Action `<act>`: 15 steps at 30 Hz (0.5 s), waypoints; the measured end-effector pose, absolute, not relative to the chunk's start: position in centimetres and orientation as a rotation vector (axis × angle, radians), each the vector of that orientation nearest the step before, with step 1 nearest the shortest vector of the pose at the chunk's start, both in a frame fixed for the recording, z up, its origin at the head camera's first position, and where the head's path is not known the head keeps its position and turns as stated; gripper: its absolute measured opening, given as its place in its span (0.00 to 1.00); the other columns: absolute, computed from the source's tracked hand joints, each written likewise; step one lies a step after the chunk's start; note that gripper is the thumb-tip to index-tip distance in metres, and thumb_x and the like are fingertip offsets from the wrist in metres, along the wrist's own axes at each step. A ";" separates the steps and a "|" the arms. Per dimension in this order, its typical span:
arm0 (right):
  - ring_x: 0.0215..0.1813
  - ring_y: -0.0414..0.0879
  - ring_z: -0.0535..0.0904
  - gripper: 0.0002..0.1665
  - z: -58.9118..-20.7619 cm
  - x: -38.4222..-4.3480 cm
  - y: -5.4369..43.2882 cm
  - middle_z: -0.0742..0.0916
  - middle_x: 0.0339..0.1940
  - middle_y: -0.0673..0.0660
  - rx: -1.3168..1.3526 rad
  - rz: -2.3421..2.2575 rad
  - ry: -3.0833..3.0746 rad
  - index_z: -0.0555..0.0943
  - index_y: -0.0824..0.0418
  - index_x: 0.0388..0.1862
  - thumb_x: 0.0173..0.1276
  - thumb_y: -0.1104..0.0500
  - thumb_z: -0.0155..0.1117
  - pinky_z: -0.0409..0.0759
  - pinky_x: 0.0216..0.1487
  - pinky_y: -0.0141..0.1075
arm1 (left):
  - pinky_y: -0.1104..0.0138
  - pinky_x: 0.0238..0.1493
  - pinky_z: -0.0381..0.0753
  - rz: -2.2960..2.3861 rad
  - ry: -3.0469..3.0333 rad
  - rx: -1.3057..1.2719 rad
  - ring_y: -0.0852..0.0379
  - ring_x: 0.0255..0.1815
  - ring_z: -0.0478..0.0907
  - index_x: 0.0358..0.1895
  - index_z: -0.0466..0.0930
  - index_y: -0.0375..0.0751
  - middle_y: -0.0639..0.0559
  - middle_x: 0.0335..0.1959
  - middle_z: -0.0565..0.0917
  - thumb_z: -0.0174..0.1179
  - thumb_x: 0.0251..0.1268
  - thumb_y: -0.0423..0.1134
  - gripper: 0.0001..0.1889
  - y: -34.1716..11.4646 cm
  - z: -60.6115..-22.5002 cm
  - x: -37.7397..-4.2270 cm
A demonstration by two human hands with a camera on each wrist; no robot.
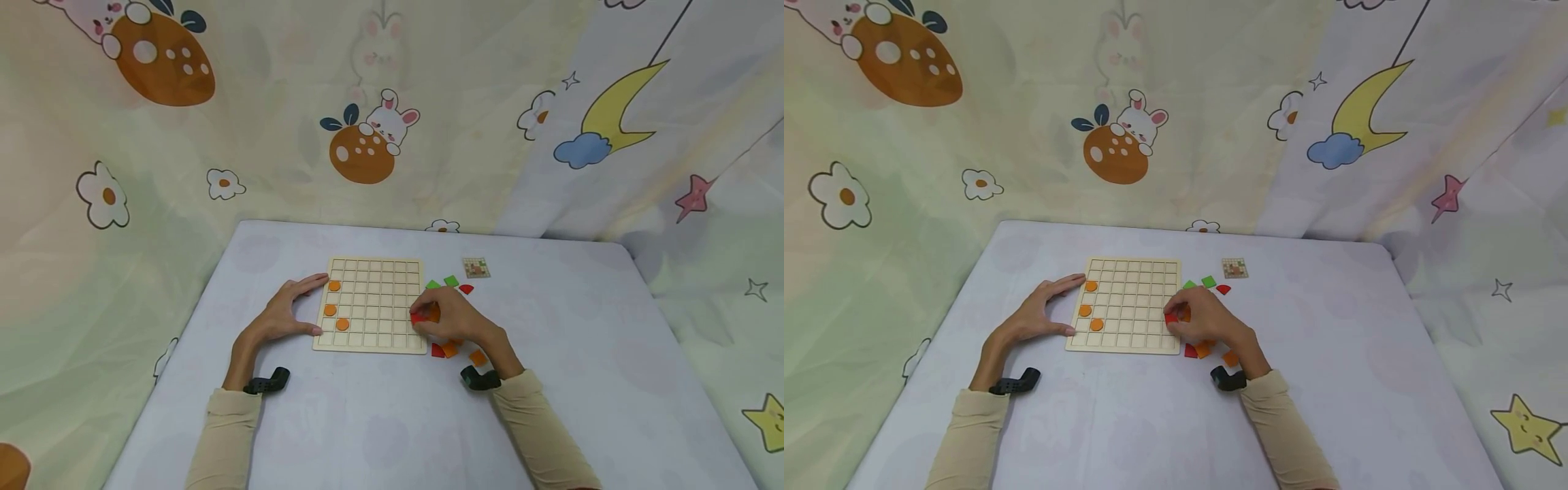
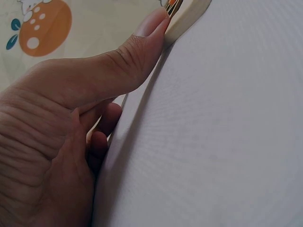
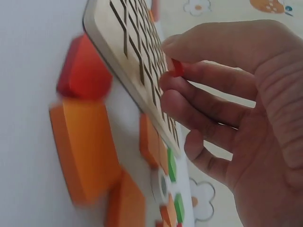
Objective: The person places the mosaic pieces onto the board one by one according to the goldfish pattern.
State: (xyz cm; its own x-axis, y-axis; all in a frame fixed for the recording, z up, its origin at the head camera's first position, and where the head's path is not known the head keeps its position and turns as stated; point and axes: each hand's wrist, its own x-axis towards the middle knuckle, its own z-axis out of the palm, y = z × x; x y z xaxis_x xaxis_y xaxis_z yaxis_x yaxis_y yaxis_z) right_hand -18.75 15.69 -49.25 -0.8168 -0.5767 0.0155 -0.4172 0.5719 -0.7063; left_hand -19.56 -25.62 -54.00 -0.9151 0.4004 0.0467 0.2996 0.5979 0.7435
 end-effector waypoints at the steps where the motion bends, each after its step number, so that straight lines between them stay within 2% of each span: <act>1: 0.45 0.41 0.82 0.12 -49.4 -18.8 15.3 0.92 0.42 0.44 -0.848 -1.072 2.593 0.93 0.54 0.47 0.64 0.57 0.79 0.82 0.51 0.39 | 0.42 0.73 0.67 1.220 2.695 0.597 0.45 0.73 0.69 0.85 0.69 0.54 0.52 0.88 0.67 0.92 0.40 0.51 0.61 -25.6 -54.0 -19.6; 9: 0.44 0.40 0.82 0.12 -50.1 -18.9 12.3 0.90 0.41 0.44 -0.935 -1.101 2.608 0.91 0.54 0.48 0.66 0.57 0.77 0.82 0.52 0.37 | 0.42 0.72 0.67 1.228 2.691 0.615 0.44 0.73 0.69 0.84 0.70 0.52 0.50 0.88 0.67 0.92 0.41 0.51 0.61 -25.7 -54.0 -19.6; 15: 0.46 0.40 0.81 0.12 -50.4 -18.8 10.4 0.91 0.44 0.45 -0.973 -1.134 2.590 0.92 0.54 0.50 0.67 0.60 0.76 0.81 0.53 0.36 | 0.42 0.72 0.66 1.221 2.692 0.610 0.44 0.74 0.69 0.84 0.69 0.53 0.50 0.88 0.66 0.91 0.41 0.52 0.61 -25.7 -53.9 -19.6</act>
